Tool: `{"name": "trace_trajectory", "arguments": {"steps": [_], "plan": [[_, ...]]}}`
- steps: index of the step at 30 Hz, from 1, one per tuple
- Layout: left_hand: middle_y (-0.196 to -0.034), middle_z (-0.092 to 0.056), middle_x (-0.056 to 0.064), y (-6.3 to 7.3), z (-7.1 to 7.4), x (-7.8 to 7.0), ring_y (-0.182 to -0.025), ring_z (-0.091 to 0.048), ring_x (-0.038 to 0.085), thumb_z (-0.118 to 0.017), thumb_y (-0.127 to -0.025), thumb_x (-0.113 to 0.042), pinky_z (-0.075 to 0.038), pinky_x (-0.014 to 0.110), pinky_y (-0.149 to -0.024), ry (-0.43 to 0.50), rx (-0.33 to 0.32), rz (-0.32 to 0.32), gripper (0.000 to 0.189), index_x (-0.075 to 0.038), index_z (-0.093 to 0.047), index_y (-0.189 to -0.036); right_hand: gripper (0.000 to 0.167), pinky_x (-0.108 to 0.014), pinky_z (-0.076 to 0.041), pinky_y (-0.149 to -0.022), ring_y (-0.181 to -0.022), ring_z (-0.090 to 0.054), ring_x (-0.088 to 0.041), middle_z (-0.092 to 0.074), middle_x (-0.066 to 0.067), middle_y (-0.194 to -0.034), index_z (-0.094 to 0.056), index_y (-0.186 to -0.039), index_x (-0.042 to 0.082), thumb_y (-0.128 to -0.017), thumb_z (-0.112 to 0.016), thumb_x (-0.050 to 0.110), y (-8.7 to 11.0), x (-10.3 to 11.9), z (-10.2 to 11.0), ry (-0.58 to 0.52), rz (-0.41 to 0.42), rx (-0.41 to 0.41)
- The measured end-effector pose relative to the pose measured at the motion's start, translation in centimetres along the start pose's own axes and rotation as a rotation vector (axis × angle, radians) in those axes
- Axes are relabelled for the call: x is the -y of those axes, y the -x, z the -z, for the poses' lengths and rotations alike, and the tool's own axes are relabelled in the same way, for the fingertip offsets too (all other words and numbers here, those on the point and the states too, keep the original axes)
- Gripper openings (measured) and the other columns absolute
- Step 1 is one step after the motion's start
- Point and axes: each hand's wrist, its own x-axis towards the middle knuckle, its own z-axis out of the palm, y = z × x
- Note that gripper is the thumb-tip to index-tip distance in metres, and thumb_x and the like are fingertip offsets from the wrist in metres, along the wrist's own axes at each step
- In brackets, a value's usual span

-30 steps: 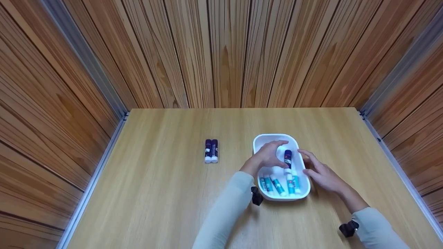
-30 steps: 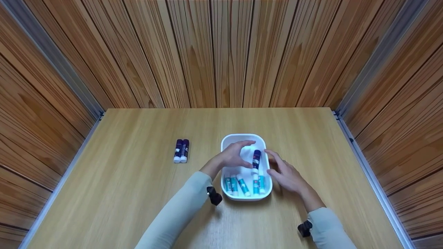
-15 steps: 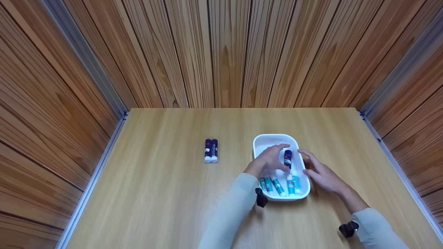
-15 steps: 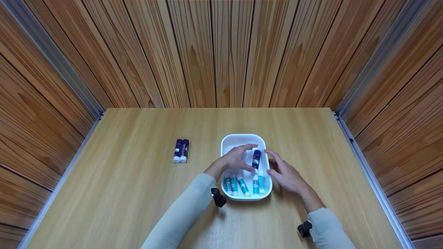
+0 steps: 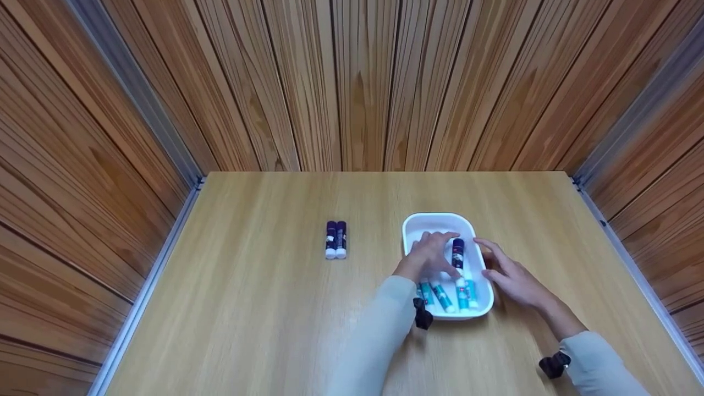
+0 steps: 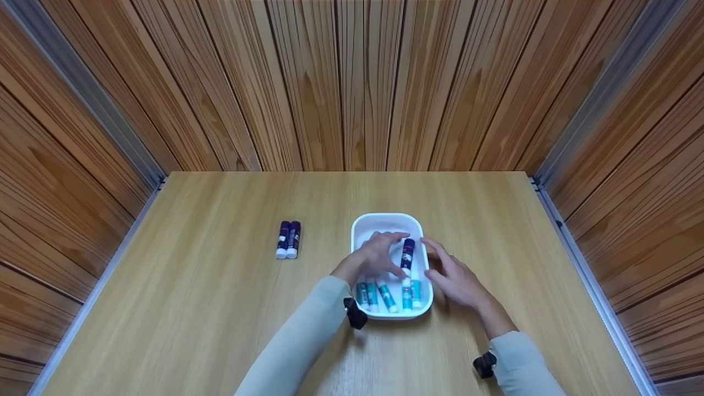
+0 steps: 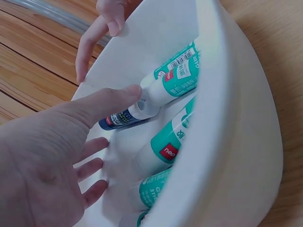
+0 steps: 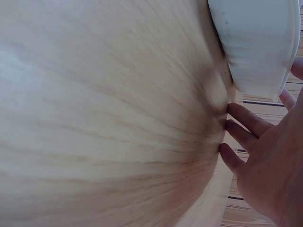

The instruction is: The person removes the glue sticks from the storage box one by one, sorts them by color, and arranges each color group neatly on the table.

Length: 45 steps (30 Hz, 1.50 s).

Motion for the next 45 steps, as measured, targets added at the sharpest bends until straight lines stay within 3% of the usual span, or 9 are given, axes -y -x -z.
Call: {"name": "trace_trajectory", "arguments": {"steps": [8, 16, 23, 27, 35, 45], "plan": [[-0.168, -0.051, -0.019, 0.3, 0.0, 0.1, -0.158, -0.044, 0.017, -0.099, -0.087, -0.038, -0.043, 0.052, -0.136, -0.023, 0.009, 0.021, 0.096, -0.061, -0.045, -0.164, 0.071, -0.085, -0.038, -0.125, -0.155, -0.051, -0.058, -0.052, -0.033, -0.168, -0.02, -0.179, 0.021, -0.117, -0.055, 0.016, 0.0, 0.2, 0.0, 0.004, -0.002, -0.005], [-0.172, -0.048, -0.017, 0.0, -0.2, 0.1, -0.161, -0.041, 0.018, -0.097, -0.09, -0.035, -0.04, 0.053, -0.138, -0.031, 0.02, 0.011, 0.093, -0.057, -0.046, -0.165, 0.07, -0.085, -0.036, -0.126, -0.157, -0.049, -0.058, -0.049, -0.033, -0.17, -0.02, -0.179, 0.021, -0.117, -0.054, 0.018, 0.1, 0.1, -0.1, 0.0, -0.014, -0.004], [-0.177, -0.042, -0.013, -0.3, -0.4, 0.3, -0.169, -0.033, 0.018, -0.096, -0.091, -0.036, -0.023, 0.049, -0.146, -0.099, 0.026, -0.018, 0.099, -0.054, -0.04, -0.171, 0.07, -0.084, -0.039, -0.124, -0.155, -0.051, -0.058, -0.05, -0.034, -0.169, -0.021, -0.178, 0.019, -0.117, -0.055, 0.017, 0.1, 0.3, -0.1, -0.006, -0.002, -0.003], [-0.181, -0.038, -0.011, -0.3, -0.4, 0.4, -0.172, -0.029, 0.019, -0.096, -0.091, -0.037, -0.018, 0.049, -0.148, -0.124, 0.029, -0.021, 0.102, -0.053, -0.037, -0.173, 0.071, -0.084, -0.04, -0.124, -0.155, -0.052, -0.058, -0.05, -0.035, -0.169, -0.02, -0.179, 0.019, -0.117, -0.055, 0.017, 0.1, 0.4, 0.0, -0.011, 0.007, 0.0], [-0.168, -0.048, -0.008, -0.1, -0.3, 0.2, -0.154, -0.041, 0.018, -0.098, -0.088, -0.041, -0.034, 0.045, -0.141, -0.181, -0.009, -0.057, 0.093, -0.045, -0.048, -0.166, 0.071, -0.085, -0.04, -0.123, -0.154, -0.052, -0.059, -0.052, -0.034, -0.168, -0.021, -0.179, 0.019, -0.117, -0.055, 0.016, -0.1, 0.4, 0.0, 0.002, 0.009, -0.004], [-0.16, -0.059, -0.009, 0.0, 1.2, -0.4, -0.147, -0.054, 0.016, -0.099, -0.088, -0.037, -0.044, 0.047, -0.136, -0.098, 0.072, -0.043, 0.091, -0.047, -0.046, -0.161, 0.07, -0.086, -0.036, -0.125, -0.158, -0.048, -0.06, -0.049, -0.035, -0.17, -0.019, -0.179, 0.023, -0.118, -0.053, 0.019, 0.0, 0.4, -0.1, 0.025, -0.022, -0.011]]}}
